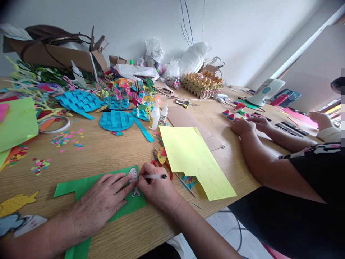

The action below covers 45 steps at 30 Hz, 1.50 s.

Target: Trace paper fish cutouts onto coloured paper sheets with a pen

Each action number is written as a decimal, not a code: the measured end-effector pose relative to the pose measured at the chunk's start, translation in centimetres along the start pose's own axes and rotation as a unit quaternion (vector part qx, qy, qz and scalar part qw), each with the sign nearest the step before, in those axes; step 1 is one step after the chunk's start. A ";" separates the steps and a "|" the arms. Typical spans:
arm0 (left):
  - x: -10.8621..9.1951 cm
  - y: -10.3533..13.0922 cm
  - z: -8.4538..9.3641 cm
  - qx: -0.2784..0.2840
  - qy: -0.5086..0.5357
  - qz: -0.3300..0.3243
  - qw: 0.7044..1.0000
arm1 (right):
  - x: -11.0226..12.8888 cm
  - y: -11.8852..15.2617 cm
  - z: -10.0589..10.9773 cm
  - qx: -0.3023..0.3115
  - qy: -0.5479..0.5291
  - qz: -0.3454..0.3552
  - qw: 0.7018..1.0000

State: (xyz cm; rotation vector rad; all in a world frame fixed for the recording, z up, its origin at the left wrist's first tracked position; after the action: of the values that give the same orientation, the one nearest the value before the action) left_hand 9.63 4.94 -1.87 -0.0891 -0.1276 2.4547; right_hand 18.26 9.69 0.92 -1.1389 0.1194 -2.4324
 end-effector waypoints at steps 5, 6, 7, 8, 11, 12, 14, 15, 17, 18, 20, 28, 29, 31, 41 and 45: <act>-0.1 0.0 -0.1 0.000 -0.003 0.000 1.000 | -0.1 0.0 -0.1 -0.005 -0.013 0.005 1.000; -0.1 0.0 -0.1 0.000 -0.004 -0.001 1.000 | -0.1 0.0 -0.1 -0.004 -0.012 0.004 1.000; -0.1 0.0 -0.2 0.000 -0.004 -0.002 1.000 | -0.1 -0.1 -0.1 -0.005 -0.009 0.004 1.000; -0.1 -0.1 -0.2 0.000 -0.003 -0.001 1.000 | -0.1 -0.2 -0.1 -0.005 -0.006 0.005 1.000; 0.0 -0.1 0.0 -0.002 -0.003 0.002 1.000 | -0.1 -0.4 0.0 -0.011 0.002 0.011 1.000; -0.1 -0.1 0.1 -0.005 -0.003 0.002 1.000 | -0.1 -0.5 0.0 -0.013 0.003 0.014 1.000; -0.1 -0.1 0.4 -0.009 -0.002 0.001 1.000 | -0.1 -0.8 0.0 -0.016 0.006 0.019 1.000; -0.2 -0.1 0.5 -0.011 -0.001 0.001 1.000 | -0.1 -0.9 0.0 -0.017 0.007 0.021 1.000; -0.2 -0.1 0.7 -0.017 0.000 0.001 1.000 | -0.2 -1.1 0.0 -0.020 0.010 0.026 0.999; -0.2 0.0 0.8 -0.020 0.001 0.001 1.000 | -0.2 -1.3 -0.1 -0.022 0.010 0.027 0.999; -0.2 0.0 0.9 -0.028 0.003 0.000 1.000 | -0.3 -1.5 -0.1 -0.023 0.008 0.030 0.999; -0.2 -0.1 1.0 -0.040 0.007 -0.007 0.999 | -0.7 -2.2 -0.5 -0.022 -0.013 0.027 0.999; -0.2 -0.1 1.0 -0.040 0.008 -0.006 0.999 | -0.8 -2.3 -0.6 -0.023 -0.017 0.026 0.999; -0.2 -0.1 0.9 -0.041 0.011 -0.004 0.999 | -1.0 -2.3 -0.6 -0.024 -0.026 0.023 0.999; 0.0 0.2 0.4 -0.049 0.023 0.004 0.999 | -1.1 -2.9 -1.0 -0.027 -0.052 0.023 0.998; 0.0 0.2 0.4 -0.055 0.025 0.004 0.998 | -1.0 -2.9 -1.1 -0.024 -0.055 0.018 0.998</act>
State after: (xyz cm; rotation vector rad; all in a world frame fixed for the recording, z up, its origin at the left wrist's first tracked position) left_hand 9.48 4.79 -1.46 -0.1998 -0.2407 2.4503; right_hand 16.96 12.64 0.26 -1.2785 0.1629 -2.3398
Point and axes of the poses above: each hand's wrist, its own y-axis away from the middle knuckle, its own z-axis out of the back of the hand, x = y × z, the point moved 10 cm from there along -y, towards the middle knuckle, and after that the axes turned 12 degrees about z, right-handed, at the moved point
